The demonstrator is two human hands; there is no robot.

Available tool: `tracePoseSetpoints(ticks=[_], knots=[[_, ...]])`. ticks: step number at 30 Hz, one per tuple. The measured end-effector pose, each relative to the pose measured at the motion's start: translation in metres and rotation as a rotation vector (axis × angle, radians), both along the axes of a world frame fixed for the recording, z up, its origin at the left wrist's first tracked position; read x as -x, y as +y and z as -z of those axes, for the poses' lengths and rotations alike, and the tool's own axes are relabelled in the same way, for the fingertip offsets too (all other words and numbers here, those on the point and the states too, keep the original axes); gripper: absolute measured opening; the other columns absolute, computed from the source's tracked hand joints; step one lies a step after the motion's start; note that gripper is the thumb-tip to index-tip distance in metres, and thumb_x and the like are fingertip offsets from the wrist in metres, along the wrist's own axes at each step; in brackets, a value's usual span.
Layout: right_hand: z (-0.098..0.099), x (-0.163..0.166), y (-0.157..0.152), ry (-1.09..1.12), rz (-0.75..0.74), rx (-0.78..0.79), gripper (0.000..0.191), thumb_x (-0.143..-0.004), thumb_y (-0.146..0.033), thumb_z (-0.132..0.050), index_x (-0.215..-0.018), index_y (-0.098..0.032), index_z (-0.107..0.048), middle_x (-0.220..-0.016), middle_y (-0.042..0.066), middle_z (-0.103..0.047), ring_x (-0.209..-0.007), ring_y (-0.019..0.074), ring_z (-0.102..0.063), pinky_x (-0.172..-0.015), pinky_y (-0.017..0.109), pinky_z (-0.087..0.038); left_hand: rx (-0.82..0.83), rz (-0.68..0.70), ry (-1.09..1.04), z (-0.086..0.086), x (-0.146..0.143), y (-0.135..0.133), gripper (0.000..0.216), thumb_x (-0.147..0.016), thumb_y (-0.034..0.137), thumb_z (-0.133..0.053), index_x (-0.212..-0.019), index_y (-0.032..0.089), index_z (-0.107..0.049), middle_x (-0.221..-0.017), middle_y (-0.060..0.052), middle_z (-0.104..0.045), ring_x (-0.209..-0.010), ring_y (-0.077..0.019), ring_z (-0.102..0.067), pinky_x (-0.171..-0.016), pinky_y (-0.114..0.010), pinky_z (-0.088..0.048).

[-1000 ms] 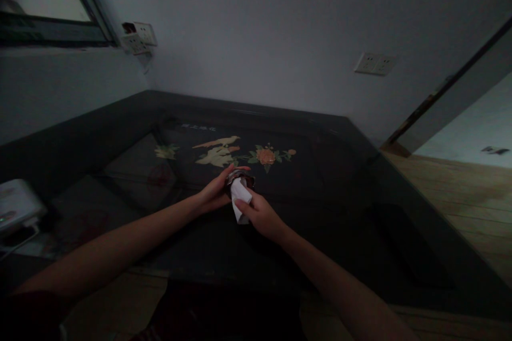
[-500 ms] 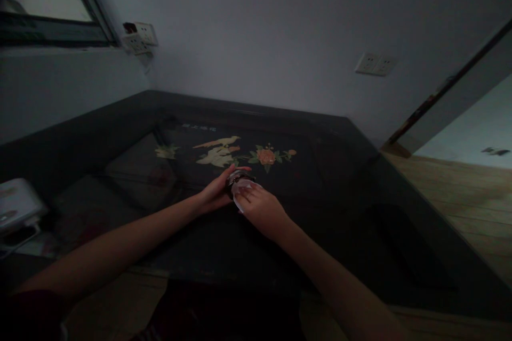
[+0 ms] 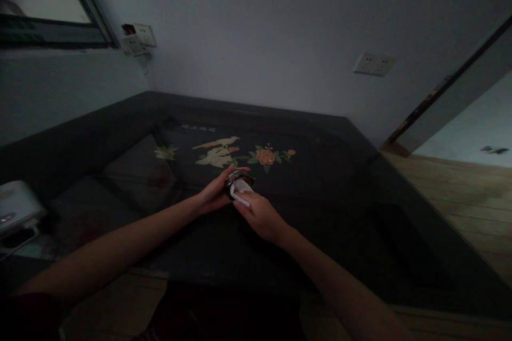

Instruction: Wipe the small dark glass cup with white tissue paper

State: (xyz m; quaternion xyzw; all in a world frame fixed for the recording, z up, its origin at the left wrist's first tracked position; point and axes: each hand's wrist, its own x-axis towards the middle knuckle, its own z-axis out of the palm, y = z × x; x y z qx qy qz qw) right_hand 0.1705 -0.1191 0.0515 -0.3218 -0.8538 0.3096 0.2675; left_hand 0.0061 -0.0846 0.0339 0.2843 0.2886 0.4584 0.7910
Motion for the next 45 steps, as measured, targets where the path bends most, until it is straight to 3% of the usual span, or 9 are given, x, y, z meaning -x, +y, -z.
tracePoseSetpoints(ticks=[4,8,18,23,28,35,38,41,45], knots=[[0.001,0.003,-0.002,0.239,0.123,0.368,0.043,-0.093,-0.045,-0.036,-0.098,-0.013,-0.066,-0.072,0.002,-0.062,-0.063,0.0142,-0.054,-0.061,0.026,-0.046,0.015,0.011,-0.002,0.000,0.000,0.000,0.036,-0.091,0.045,-0.045,-0.106,0.018,-0.064,-0.083,-0.007,-0.068,-0.073,-0.0185,-0.064,-0.067,-0.028,-0.047],[0.003,0.005,-0.003,0.267,0.146,0.406,0.043,-0.091,-0.047,-0.041,-0.094,-0.012,-0.065,-0.068,0.001,-0.059,-0.060,0.0125,-0.050,-0.058,0.025,-0.042,0.006,0.006,-0.020,0.000,0.000,0.000,0.036,-0.089,0.045,-0.049,-0.105,0.017,-0.064,-0.085,-0.007,-0.068,-0.073,-0.0183,-0.064,-0.068,-0.028,-0.048],[0.009,0.000,0.003,-0.322,-0.035,-0.506,0.036,-0.087,-0.012,-0.047,-0.121,-0.009,-0.057,-0.120,0.018,-0.062,-0.116,0.0252,-0.056,-0.105,0.044,-0.039,-0.018,0.006,-0.004,0.005,0.001,0.002,0.034,-0.090,0.042,-0.048,-0.107,0.017,-0.064,-0.090,-0.008,-0.069,-0.078,-0.0186,-0.065,-0.073,-0.029,-0.048],[0.012,-0.002,0.007,-0.373,-0.037,-0.627,0.038,-0.087,-0.007,-0.042,-0.122,-0.011,-0.057,-0.121,0.015,-0.063,-0.118,0.0230,-0.055,-0.107,0.043,-0.038,-0.021,0.008,-0.013,0.009,0.002,0.004,0.034,-0.091,0.042,-0.046,-0.105,0.017,-0.065,-0.086,-0.007,-0.068,-0.075,-0.0178,-0.064,-0.071,-0.028,-0.048],[0.003,-0.003,0.003,-0.186,-0.061,-0.387,0.034,-0.088,-0.015,-0.045,-0.119,-0.012,-0.059,-0.119,0.014,-0.063,-0.116,0.0234,-0.055,-0.104,0.043,-0.040,-0.013,0.024,-0.002,0.002,0.002,0.000,0.036,-0.092,0.043,-0.043,-0.107,0.018,-0.063,-0.088,-0.007,-0.068,-0.077,-0.0186,-0.064,-0.070,-0.029,-0.048],[0.005,0.000,0.001,0.139,0.059,0.320,0.030,-0.088,-0.025,-0.046,-0.109,-0.010,-0.061,-0.082,0.004,-0.066,-0.069,0.0147,-0.057,-0.063,0.026,-0.046,0.000,0.003,-0.008,0.002,0.001,0.001,0.036,-0.091,0.043,-0.046,-0.109,0.017,-0.063,-0.087,-0.008,-0.068,-0.072,-0.0180,-0.064,-0.067,-0.028,-0.047],[0.009,0.000,0.003,0.196,0.071,0.410,0.032,-0.088,-0.026,-0.046,-0.109,-0.008,-0.061,-0.082,0.004,-0.066,-0.069,0.0148,-0.057,-0.063,0.026,-0.046,-0.019,0.014,-0.021,0.007,0.002,0.004,0.038,-0.090,0.044,-0.047,-0.113,0.017,-0.062,-0.089,-0.008,-0.068,-0.071,-0.0177,-0.063,-0.068,-0.029,-0.047],[0.010,0.001,0.002,0.105,0.053,0.234,0.035,-0.089,-0.026,-0.043,-0.114,-0.009,-0.060,-0.091,0.008,-0.069,-0.080,0.0193,-0.062,-0.073,0.032,-0.050,-0.030,0.024,-0.018,0.008,0.003,0.005,0.038,-0.092,0.043,-0.044,-0.114,0.017,-0.061,-0.090,-0.009,-0.069,-0.074,-0.0187,-0.064,-0.070,-0.030,-0.048],[0.014,0.000,0.002,-0.134,-0.048,-0.292,0.041,-0.087,-0.013,-0.040,-0.125,-0.009,-0.054,-0.121,0.015,-0.062,-0.114,0.0242,-0.056,-0.100,0.041,-0.043,-0.015,0.007,-0.016,0.006,0.002,0.004,0.037,-0.093,0.041,-0.040,-0.111,0.017,-0.062,-0.088,-0.008,-0.069,-0.075,-0.0183,-0.064,-0.074,-0.031,-0.048]])
